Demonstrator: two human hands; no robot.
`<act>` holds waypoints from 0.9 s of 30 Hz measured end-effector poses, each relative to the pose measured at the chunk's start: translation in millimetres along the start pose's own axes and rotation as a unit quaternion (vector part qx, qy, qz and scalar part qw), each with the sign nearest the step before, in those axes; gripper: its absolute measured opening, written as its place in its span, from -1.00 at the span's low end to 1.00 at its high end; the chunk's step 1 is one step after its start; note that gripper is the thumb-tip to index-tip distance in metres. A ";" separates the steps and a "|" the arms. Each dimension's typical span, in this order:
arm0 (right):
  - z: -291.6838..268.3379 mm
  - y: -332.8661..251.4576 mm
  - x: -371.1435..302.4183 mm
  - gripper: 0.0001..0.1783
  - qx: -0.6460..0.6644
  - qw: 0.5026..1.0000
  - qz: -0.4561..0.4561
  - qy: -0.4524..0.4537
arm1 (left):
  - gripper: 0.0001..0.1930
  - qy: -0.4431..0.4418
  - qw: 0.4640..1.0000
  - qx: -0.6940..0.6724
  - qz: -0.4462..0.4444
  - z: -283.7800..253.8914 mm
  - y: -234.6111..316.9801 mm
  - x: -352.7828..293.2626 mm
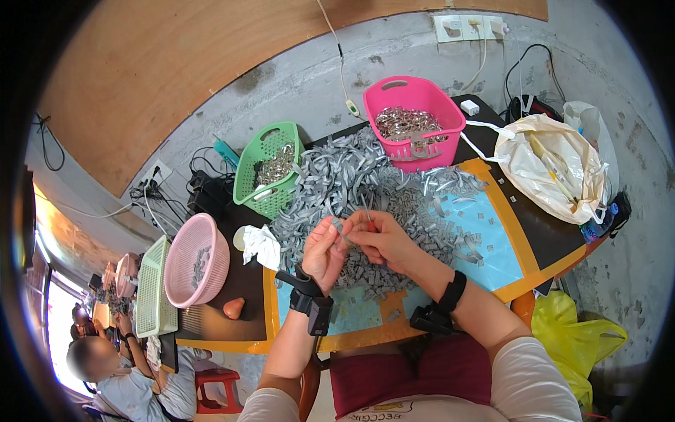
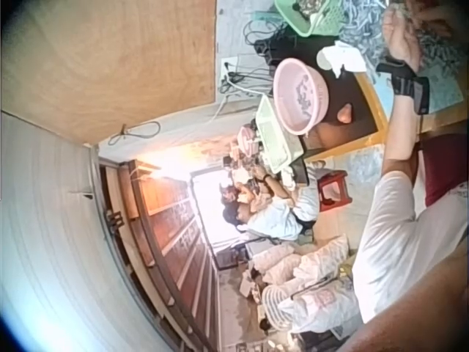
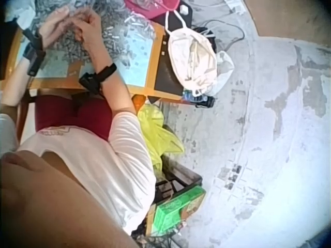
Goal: The worker is manually assembling small metal eyelets or components onto gray shoe parts.
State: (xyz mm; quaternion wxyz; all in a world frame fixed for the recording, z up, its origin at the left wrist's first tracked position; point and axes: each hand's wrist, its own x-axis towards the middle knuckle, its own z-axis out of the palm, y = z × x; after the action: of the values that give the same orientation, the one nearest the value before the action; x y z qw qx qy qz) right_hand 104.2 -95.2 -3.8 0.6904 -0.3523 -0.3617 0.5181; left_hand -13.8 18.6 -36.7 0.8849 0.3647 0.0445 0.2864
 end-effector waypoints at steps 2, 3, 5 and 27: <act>-0.5 -0.7 -0.7 -0.91 0.108 0.994 0.015 0.005 | -0.85 -0.013 1.000 -0.016 -0.002 -1.2 0.8 0.0; 0.0 -0.9 -0.5 -0.91 0.108 0.994 0.015 0.004 | -0.85 -0.012 1.000 -0.016 -0.002 -1.3 0.6 -0.3; 1.1 -1.0 0.0 -0.90 0.057 0.998 0.009 0.028 | -0.86 0.013 1.000 -0.001 0.004 -1.3 -0.5 -0.8; -0.9 2.7 2.2 -0.84 -0.037 0.989 -0.016 0.146 | -0.88 0.063 0.929 0.332 0.154 22.1 -7.0 -5.1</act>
State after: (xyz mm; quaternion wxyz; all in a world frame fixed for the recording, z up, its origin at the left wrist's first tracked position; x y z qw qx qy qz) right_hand 104.2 -92.6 -6.3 0.7304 -0.4435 -0.2818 0.4364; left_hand -8.4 -1.9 -26.0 0.6539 0.6209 0.1356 0.4106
